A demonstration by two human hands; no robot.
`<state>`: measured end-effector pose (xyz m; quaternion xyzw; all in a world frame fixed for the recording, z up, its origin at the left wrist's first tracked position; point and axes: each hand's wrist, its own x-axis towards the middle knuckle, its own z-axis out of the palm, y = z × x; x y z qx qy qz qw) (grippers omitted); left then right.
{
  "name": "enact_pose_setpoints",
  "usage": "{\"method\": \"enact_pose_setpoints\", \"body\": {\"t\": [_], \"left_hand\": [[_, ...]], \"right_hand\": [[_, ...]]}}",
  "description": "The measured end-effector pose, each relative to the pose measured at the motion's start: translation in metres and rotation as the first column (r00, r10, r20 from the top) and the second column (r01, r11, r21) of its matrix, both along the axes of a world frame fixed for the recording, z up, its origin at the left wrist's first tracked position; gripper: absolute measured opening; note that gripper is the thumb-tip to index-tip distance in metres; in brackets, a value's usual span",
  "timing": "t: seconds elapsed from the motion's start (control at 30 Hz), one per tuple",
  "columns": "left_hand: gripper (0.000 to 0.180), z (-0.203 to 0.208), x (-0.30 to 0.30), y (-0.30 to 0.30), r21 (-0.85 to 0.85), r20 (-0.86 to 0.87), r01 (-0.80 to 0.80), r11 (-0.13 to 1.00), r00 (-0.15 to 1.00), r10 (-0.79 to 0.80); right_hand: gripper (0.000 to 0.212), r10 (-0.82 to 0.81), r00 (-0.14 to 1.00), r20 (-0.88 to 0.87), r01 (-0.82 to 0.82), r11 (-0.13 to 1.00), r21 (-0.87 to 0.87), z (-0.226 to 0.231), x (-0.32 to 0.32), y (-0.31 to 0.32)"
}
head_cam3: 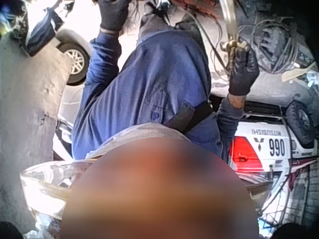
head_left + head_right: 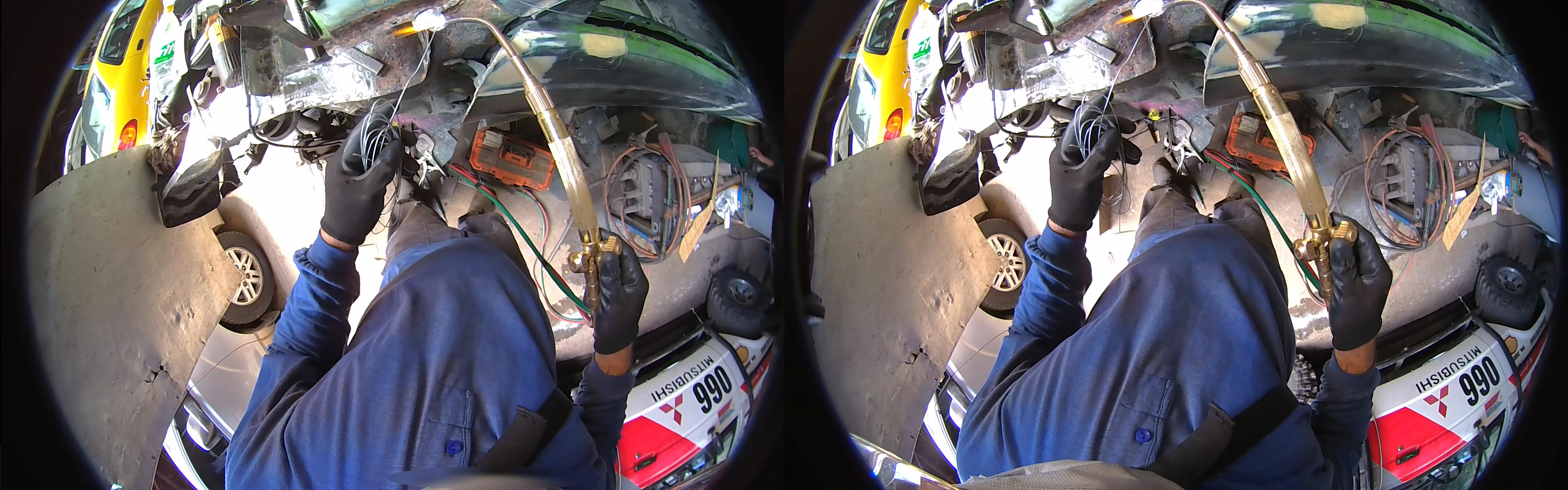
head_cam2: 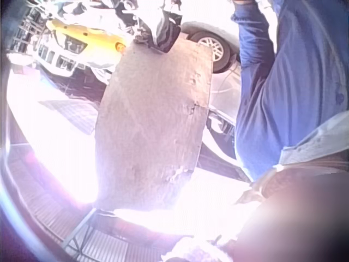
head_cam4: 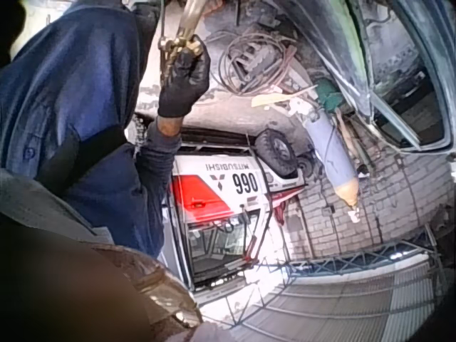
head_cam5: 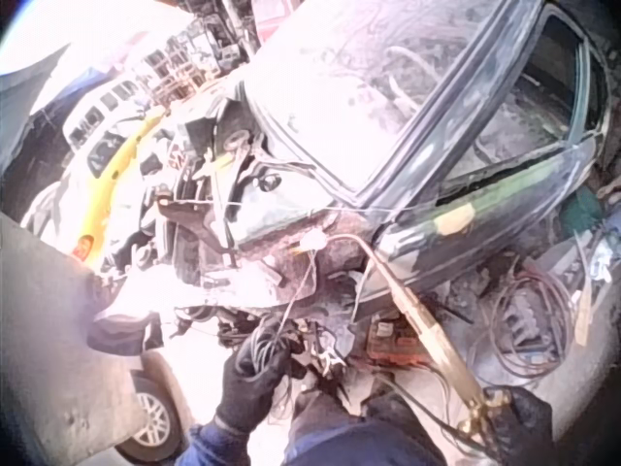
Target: The person uses a welding torch and filler wire to weld a section of a car's front body panel, then uses a hammer to tap the weld area, and finally pours water from a plastic bottle onto the hot metal to cool it.
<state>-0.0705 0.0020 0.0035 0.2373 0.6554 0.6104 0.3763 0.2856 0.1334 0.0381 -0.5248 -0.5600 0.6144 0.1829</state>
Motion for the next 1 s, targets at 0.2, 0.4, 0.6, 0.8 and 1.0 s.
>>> {"method": "enact_pose_setpoints", "body": {"t": [0.2, 0.4, 0.6, 0.8, 1.0], "left_hand": [[0.053, -0.0029, -0.0020, -0.0001, 0.015, 0.001, 0.005, 1.000, 1.000, -0.005], [0.052, -0.0051, -0.0022, 0.0006, 0.000, 0.013, 0.009, 1.000, 1.000, -0.009], [0.052, -0.0040, -0.0027, 0.0022, -0.007, -0.017, 0.022, 1.000, 1.000, -0.022], [0.049, -0.0024, -0.0001, 0.0067, -0.012, -0.073, 0.011, 1.000, 0.997, -0.011], [0.049, -0.0011, 0.0004, 0.0085, -0.014, -0.076, -0.001, 1.000, 0.997, 0.000]], "right_hand": [[0.039, 0.013, 0.999, 0.038, -0.013, 1.000, 0.005, 0.0002, 0.0012, 0.0016], [0.040, 0.005, 1.000, 0.012, -0.004, 1.000, -0.011, -0.0032, 0.0009, 0.0013], [0.041, 0.005, 1.000, 0.012, -0.005, 1.000, -0.010, -0.0049, 0.0009, 0.0019], [0.042, 0.012, 0.999, 0.037, -0.012, 1.000, -0.008, -0.0058, 0.0007, 0.0026], [0.044, -0.001, 1.000, 0.014, 0.001, 1.000, -0.019, -0.0052, -0.0007, 0.0027]]}}
